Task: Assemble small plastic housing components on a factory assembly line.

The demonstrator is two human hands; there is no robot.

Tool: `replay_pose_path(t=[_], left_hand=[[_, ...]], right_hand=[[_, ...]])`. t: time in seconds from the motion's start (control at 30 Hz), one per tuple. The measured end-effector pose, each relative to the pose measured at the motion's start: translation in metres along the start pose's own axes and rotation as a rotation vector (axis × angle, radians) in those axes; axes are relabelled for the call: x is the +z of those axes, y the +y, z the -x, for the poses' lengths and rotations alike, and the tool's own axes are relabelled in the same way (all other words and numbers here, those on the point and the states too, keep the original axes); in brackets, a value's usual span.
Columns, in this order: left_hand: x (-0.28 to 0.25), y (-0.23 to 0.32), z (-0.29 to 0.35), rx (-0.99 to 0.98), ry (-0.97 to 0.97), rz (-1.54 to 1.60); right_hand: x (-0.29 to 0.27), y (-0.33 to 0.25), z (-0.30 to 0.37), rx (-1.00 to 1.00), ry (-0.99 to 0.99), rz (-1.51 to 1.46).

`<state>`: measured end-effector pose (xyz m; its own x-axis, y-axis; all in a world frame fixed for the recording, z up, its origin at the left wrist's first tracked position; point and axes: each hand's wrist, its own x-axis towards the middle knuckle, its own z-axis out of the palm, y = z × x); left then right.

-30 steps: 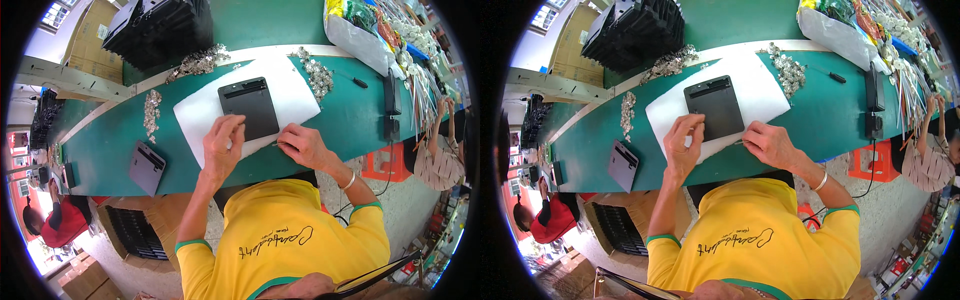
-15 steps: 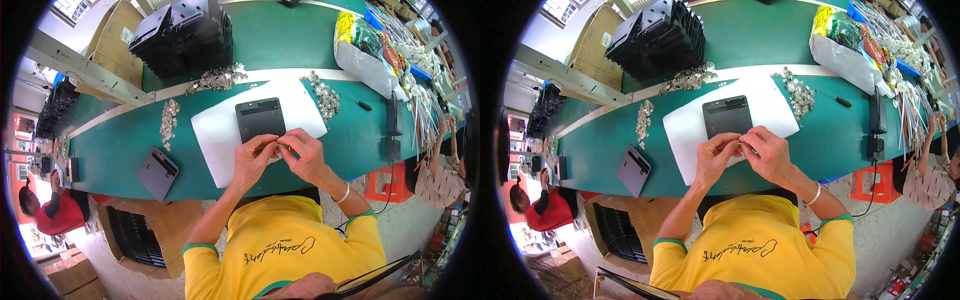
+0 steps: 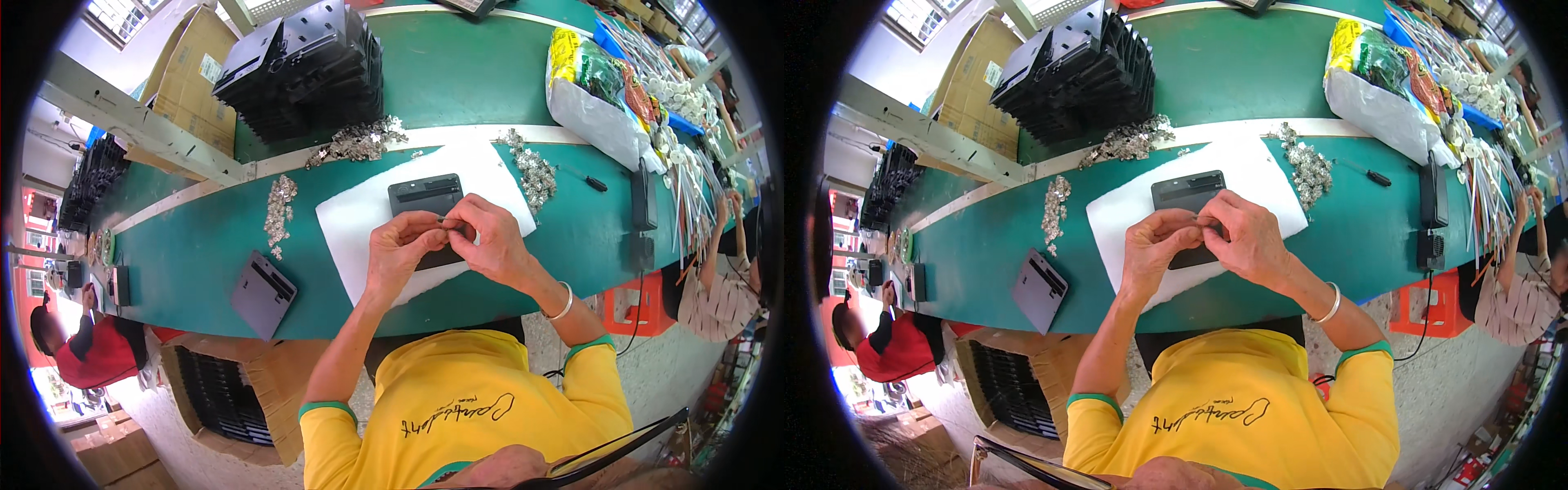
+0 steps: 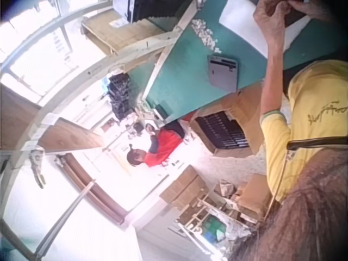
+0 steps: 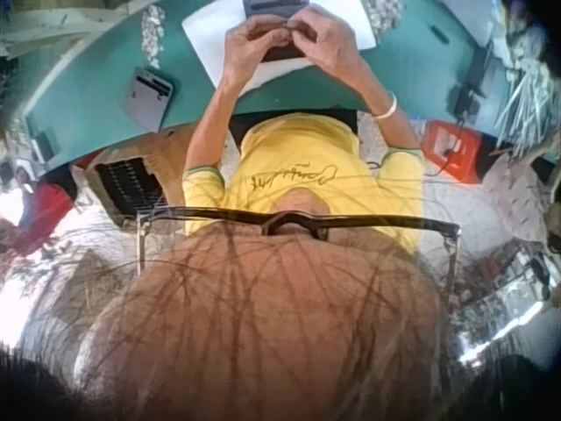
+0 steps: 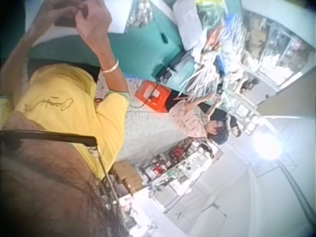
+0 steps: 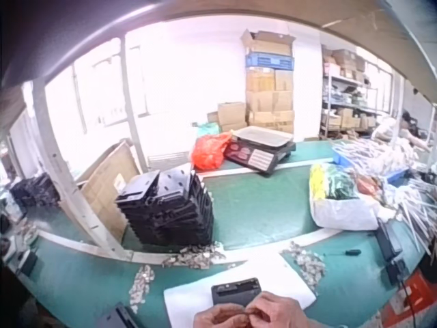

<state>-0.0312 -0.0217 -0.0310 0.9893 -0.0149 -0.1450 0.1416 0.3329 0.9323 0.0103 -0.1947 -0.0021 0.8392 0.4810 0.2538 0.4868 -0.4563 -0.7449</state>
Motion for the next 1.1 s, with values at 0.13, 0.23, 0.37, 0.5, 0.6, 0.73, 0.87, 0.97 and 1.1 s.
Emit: replay_pose_path(t=[0.13, 0.23, 0.37, 0.5, 0.6, 0.73, 0.87, 0.97, 1.1], left_hand=[[-0.001, 0.001, -0.005, -0.011, 0.045, -0.009], [-0.006, -0.006, -0.008, 0.106, 0.144, -0.108], [-0.015, -0.006, -0.013, 0.366, 0.279, -0.615], [-0.024, -0.011, -0.022, 0.645, 0.322, -0.895], [-0.025, -0.010, -0.023, 0.684, 0.309, -0.978], [-0.027, -0.015, -0.026, 0.720, 0.293, -0.990], [-0.028, -0.016, -0.028, 0.742, 0.266, -1.064], [-0.027, -0.015, -0.028, 0.739, 0.188, -1.151], [-0.024, -0.010, -0.028, 0.722, 0.114, -1.258]], right_hand=[[0.006, 0.011, -0.009, 0.016, 0.000, -0.116], [0.011, 0.020, -0.023, 0.050, 0.045, -0.151], [0.019, 0.042, -0.046, 0.027, 0.117, -0.073], [0.023, 0.049, -0.056, 0.029, 0.070, -0.014], [0.021, 0.047, -0.059, 0.056, 0.023, 0.012], [0.020, 0.046, -0.062, 0.032, -0.015, 0.084], [0.020, 0.047, -0.065, 0.037, -0.050, 0.062], [0.018, 0.049, -0.070, 0.032, -0.085, 0.059], [0.016, 0.050, -0.074, 0.016, -0.129, 0.128]])
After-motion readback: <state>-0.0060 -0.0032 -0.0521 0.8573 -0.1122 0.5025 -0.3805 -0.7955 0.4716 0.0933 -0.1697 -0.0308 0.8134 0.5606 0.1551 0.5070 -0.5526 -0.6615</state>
